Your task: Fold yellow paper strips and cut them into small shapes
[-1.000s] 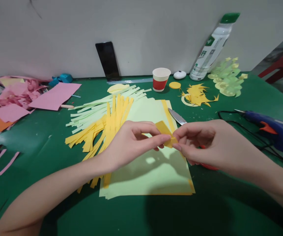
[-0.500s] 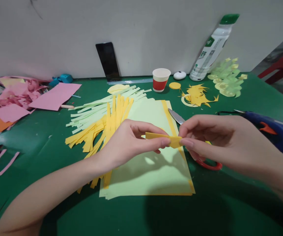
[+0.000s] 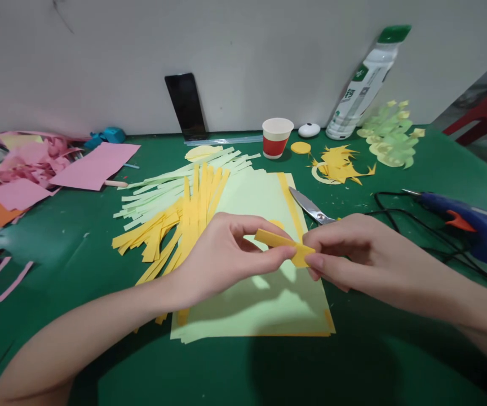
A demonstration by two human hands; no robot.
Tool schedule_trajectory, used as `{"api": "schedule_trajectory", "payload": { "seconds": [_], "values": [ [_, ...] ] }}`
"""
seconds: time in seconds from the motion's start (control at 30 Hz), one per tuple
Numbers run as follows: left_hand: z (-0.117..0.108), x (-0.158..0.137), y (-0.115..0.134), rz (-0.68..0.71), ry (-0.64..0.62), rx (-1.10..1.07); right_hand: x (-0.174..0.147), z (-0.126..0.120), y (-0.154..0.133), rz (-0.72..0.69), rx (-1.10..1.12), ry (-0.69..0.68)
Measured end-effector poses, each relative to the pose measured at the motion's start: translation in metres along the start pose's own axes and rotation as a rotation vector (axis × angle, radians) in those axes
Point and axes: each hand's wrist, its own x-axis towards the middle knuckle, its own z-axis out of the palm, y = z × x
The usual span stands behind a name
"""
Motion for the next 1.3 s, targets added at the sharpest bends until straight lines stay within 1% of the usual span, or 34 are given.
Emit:
{"api": "schedule_trajectory", "payload": {
  "seconds": [0.1,0.17,0.2,0.27,0.33,0.4,0.47,0.53,0.6,0.67,0.7,0.77,0.83,0.87,0.93,1.0,1.07,1.17,1.23,1.3],
  "values": [
    [0.001,0.000,-0.001,0.095,0.062,0.064,0.001,0.003,0.002,0.060,0.153,0.017],
    [0.001,0.000,-0.003,0.224,0.112,0.127,0.002,0.004,0.001,0.106,0.242,0.043],
    [0.001,0.000,-0.004,0.309,0.131,0.163,0.003,0.004,0.001,0.132,0.285,0.044],
    [0.000,0.001,-0.007,0.524,0.162,0.247,0.004,0.005,0.000,0.202,0.393,0.045],
    [-0.001,0.002,-0.009,0.749,0.185,0.359,0.004,0.005,-0.001,0.268,0.540,0.040],
    [-0.003,0.003,-0.010,0.927,0.187,0.474,0.003,0.005,-0.002,0.313,0.704,0.023],
    [-0.005,0.003,-0.010,1.020,0.160,0.542,0.002,0.006,-0.003,0.348,0.855,-0.033],
    [-0.008,0.004,-0.011,1.044,0.125,0.550,0.001,0.007,-0.003,0.372,0.988,-0.119],
    [-0.010,0.004,-0.012,1.026,0.096,0.515,0.001,0.008,-0.003,0.375,1.097,-0.222],
    [-0.011,0.004,-0.013,0.995,0.065,0.445,0.001,0.009,-0.001,0.371,1.147,-0.293],
    [-0.011,0.004,-0.014,0.977,0.045,0.400,0.001,0.009,0.000,0.378,1.138,-0.308],
    [-0.010,0.004,-0.014,0.936,0.022,0.311,0.001,0.009,0.002,0.384,1.040,-0.298],
    [-0.008,0.002,-0.013,0.835,0.059,0.241,0.001,0.007,0.003,0.357,0.850,-0.205],
    [-0.007,0.002,-0.011,0.755,0.097,0.213,0.001,0.006,0.002,0.315,0.742,-0.133],
    [-0.006,0.000,-0.008,0.571,0.161,0.147,-0.001,0.004,0.000,0.196,0.535,0.020],
    [-0.005,-0.002,-0.005,0.423,0.173,0.063,-0.002,0.003,-0.003,0.056,0.359,0.113],
    [-0.004,-0.002,-0.004,0.341,0.152,-0.023,-0.003,0.003,-0.007,-0.039,0.226,0.183],
    [-0.003,-0.002,-0.004,0.229,0.107,-0.121,-0.002,0.005,-0.010,-0.095,0.086,0.262],
    [-0.002,-0.002,-0.004,0.156,0.081,-0.183,-0.001,0.006,-0.010,-0.129,-0.007,0.279],
    [-0.001,-0.002,-0.005,0.116,0.062,-0.239,-0.001,0.007,-0.010,-0.165,-0.091,0.291]
  ]
}}
